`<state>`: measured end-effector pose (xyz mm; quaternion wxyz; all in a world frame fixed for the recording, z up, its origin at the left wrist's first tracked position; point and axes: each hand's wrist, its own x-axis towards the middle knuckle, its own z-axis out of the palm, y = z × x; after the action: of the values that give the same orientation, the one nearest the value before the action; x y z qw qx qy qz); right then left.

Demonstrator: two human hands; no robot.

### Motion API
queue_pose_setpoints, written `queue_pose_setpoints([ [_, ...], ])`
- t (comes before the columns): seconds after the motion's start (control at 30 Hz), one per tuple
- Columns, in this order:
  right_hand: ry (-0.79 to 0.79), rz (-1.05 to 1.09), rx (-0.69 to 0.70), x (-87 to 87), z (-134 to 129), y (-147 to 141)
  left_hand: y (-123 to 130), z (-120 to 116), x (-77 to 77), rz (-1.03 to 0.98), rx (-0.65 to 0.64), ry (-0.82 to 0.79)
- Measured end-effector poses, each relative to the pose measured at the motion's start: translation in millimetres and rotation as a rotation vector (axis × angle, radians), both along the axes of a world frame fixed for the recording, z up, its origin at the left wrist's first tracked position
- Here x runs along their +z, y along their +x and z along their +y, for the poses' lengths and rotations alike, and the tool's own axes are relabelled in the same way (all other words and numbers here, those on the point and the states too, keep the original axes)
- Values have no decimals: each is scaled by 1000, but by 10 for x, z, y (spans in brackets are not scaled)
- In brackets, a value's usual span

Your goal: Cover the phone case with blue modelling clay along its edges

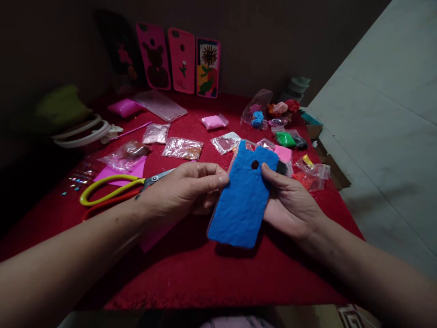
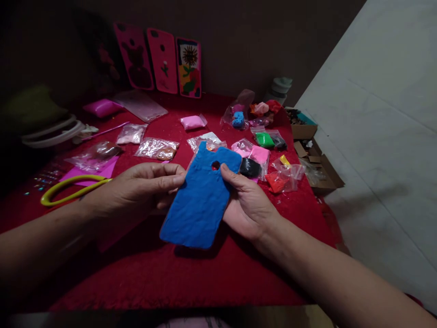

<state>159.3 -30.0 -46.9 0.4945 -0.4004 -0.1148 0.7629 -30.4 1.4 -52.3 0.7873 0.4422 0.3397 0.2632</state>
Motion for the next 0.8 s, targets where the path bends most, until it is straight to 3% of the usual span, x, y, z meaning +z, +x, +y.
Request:
queue_pose_setpoints([
  [0.17, 42, 0, 10, -7, 3, 17, -29, 27, -11, -62, -90, -49],
  [0.47, 83, -15, 8, 15, -27, -1, 1, -15, 14, -3, -10, -30],
  [0.8, 53, -29, 5, -7, -17, 20, -16, -9, 11, -45, -34, -41],
])
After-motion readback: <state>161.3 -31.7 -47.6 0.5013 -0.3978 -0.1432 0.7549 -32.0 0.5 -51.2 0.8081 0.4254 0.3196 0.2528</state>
